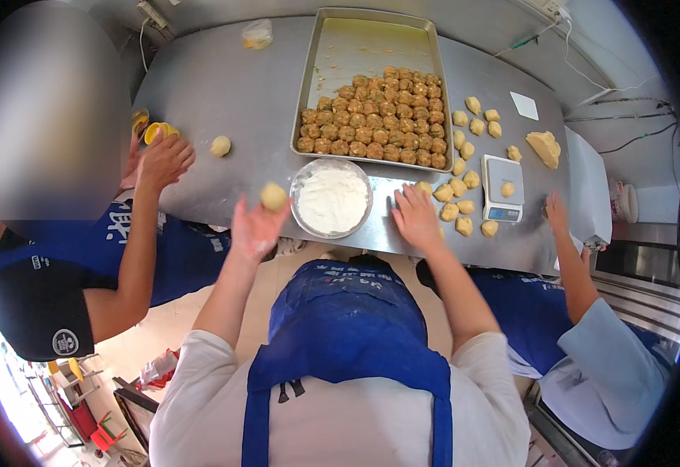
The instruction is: The person cuts a long piece of dough into smaller portions using a scraper, weighs the portions on a scale, and then flattens each portion by hand to wrap it around a ball of filling from a tray.
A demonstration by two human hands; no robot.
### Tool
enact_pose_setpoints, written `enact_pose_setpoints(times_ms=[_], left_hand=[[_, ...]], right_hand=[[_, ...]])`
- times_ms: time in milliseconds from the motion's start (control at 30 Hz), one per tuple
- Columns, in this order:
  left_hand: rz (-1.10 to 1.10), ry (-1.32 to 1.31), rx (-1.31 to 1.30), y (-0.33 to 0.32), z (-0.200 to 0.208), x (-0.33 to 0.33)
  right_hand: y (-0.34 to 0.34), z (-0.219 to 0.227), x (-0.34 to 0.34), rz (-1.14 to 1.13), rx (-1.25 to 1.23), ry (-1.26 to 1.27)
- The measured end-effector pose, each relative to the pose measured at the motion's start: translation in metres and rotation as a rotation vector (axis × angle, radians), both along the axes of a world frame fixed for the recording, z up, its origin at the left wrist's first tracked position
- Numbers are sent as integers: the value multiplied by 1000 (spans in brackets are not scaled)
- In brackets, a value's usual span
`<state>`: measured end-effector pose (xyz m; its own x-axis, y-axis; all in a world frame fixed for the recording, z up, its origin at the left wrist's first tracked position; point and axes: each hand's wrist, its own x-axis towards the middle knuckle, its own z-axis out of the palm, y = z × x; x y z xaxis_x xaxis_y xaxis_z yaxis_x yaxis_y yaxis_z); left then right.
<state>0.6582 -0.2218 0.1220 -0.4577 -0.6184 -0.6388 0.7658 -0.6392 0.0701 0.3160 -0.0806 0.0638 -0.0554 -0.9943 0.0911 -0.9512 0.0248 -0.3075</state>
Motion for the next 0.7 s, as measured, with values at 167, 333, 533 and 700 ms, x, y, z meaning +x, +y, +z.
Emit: enact_pose_setpoints(times_ms=[167, 333, 533, 700], left_hand=[[-36, -210, -132, -13, 13, 4], [-320, -20, -106, 33, -13, -47], [-444, 39, -259, 55, 24, -116], [-662, -281, -626, 56, 56, -108]], right_hand=[[17, -25, -59, 396, 2, 193], [-5, 10, -20, -205, -197, -398], [-39, 89, 99, 245, -513, -532], [-37, 116, 81, 291, -458, -597]])
